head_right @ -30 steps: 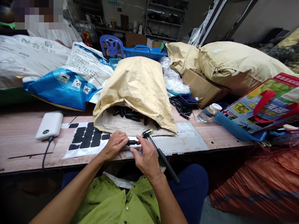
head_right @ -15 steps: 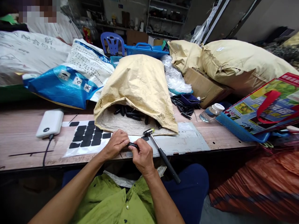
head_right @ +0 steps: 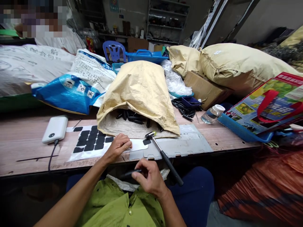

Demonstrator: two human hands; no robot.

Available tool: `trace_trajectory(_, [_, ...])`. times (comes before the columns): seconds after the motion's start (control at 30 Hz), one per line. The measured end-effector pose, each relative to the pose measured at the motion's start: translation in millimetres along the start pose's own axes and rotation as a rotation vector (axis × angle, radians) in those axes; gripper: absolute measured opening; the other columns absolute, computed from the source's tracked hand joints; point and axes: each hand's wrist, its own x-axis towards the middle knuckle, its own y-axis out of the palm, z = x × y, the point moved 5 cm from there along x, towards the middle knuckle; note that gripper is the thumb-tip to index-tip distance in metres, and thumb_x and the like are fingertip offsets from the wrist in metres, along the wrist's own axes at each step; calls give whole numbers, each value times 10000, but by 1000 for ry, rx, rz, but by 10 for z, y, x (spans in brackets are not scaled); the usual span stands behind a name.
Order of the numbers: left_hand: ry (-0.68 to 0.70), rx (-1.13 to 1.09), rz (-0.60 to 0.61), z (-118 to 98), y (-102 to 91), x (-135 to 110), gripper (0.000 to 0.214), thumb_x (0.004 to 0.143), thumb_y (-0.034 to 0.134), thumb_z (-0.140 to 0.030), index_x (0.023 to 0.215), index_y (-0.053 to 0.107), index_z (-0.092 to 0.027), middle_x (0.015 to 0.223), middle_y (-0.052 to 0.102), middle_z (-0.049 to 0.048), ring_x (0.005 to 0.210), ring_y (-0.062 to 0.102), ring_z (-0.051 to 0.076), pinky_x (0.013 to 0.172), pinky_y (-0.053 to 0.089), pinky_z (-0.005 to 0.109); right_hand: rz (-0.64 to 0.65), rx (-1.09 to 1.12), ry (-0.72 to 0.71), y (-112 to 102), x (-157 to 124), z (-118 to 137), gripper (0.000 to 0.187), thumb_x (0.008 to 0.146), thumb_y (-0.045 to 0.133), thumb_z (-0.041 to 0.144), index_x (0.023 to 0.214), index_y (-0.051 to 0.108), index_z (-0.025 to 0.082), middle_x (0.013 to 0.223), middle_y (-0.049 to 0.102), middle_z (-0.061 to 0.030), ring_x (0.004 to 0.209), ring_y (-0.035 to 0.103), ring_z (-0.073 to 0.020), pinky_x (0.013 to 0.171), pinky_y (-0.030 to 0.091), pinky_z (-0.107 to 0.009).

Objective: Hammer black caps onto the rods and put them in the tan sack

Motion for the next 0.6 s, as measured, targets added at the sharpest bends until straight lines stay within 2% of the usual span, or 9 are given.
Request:
trace_trajectory(0.07, [-33,10,-22,-5,4,4,373,967,535,-468,747,714,-226,820,700,29,890,551,214,883,389,371,180,31,135,131,-156,-255,132,837,680,326,848,663,196,614,538,52,561,463,-115,534,333,-227])
trace_trajectory(0.1, [-52,5,-34,-7,4,13,325,942,577,-459,766,720,-226,830,706,28,894,561,216,880,402,367,182,26,202,174,-211,-411,129,823,689,315,838,679,188,625,572,44,584,496,-122,548,347,-226])
trace_trajectory(0.2, [-138,-60,-81,4,-32,102,190,882,646,-391,885,737,-225,831,701,23,840,594,205,807,450,339,85,-20,383,296,-289,-893,212,839,651,313,960,744,166,813,729,-29,757,646,-193,677,465,-267])
trace_trajectory(0.3, [-219,-33,-184,33,-151,320,186,865,649,-337,984,728,-217,822,669,21,769,598,194,741,464,326,41,-98,499,422,-292,-1211,264,873,606,307,1045,759,178,990,777,-70,940,705,-246,800,503,-308])
trace_trajectory(0.4, [-222,195,-316,50,-293,643,211,869,654,-301,1057,713,-226,949,658,58,941,585,254,874,459,391,45,-155,536,507,-286,-1310,347,871,592,263,1178,741,197,1043,782,-93,981,717,-268,834,504,-331])
trace_trajectory(0.47, [-246,319,-355,90,-335,857,276,868,667,-298,1137,687,-239,1072,626,92,1077,541,312,948,433,450,73,-193,542,544,-304,-1317,391,837,612,222,1207,741,211,1015,789,-99,965,725,-282,824,500,-338])
trace_trajectory(0.53, [-264,400,-314,140,-322,1030,272,857,685,-293,1123,682,-239,1130,585,115,1148,495,359,962,418,492,106,-218,532,564,-335,-1308,387,817,623,201,1177,762,224,997,792,-96,965,729,-288,812,494,-332])
trace_trajectory(0.6, [-265,456,-254,182,-296,1128,204,828,715,-278,1025,692,-229,1122,564,120,1164,475,373,954,416,499,125,-232,514,561,-369,-1295,352,820,614,195,1126,784,234,1007,794,-88,982,728,-282,808,487,-317])
